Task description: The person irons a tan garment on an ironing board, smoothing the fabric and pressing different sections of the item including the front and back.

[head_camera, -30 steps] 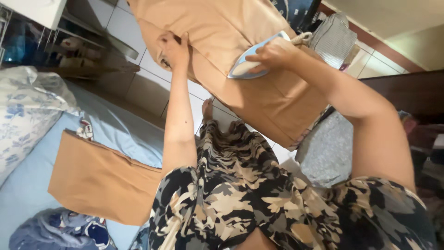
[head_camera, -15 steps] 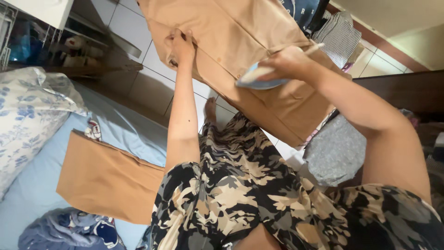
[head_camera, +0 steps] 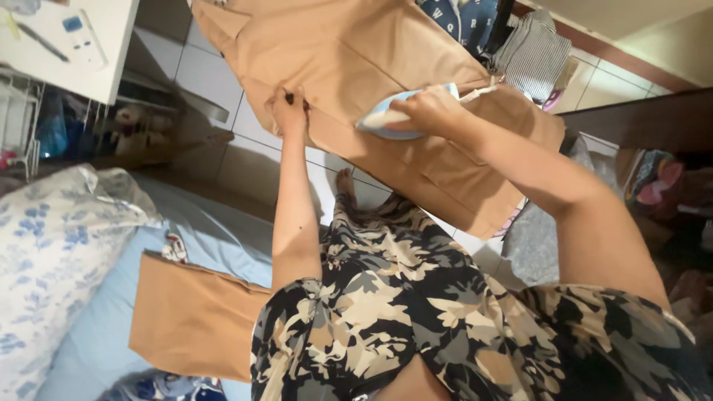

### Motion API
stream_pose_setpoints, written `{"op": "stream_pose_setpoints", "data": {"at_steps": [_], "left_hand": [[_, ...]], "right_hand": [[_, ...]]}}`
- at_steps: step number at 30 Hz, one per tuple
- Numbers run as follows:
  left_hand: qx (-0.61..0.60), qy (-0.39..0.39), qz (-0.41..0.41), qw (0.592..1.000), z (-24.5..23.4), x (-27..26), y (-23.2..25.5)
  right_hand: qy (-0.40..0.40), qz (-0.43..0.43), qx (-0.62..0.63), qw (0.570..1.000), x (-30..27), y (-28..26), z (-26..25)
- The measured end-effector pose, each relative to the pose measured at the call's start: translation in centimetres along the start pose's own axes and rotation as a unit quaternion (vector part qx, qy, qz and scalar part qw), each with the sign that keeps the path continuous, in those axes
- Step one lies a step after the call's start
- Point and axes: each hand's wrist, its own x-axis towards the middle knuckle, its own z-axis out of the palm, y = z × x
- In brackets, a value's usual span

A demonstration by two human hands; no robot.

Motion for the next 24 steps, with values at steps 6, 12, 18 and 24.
{"op": "stream_pose_setpoints", "data": {"at_steps": [6, 12, 18, 24], "left_hand": [[0.072, -0.019, 0.052, 0.996, -0.1, 0.5, -1.8], [-0.005, -0.05, 0.005, 0.999, -0.9, 0.9, -1.7], [-0.082, -0.114, -0.046, 0.989, -2.9, -0.8, 1.6], [-0.151, -0.14, -0.071, 0.976, -3.3, -0.6, 2.3]], "right_hand": [[0.049, 0.114, -0.002, 0.992, 1.2, -2.2, 0.1], [0.12, 0.208, 0.047, 0.97, 3.9, -4.0, 2.3], [0.069, 0.269, 0.078, 0.958, 2.2, -5.1, 2.3], [-0.027, 0.37, 0.031, 0.928, -9.7, -5.5, -0.1]]}}
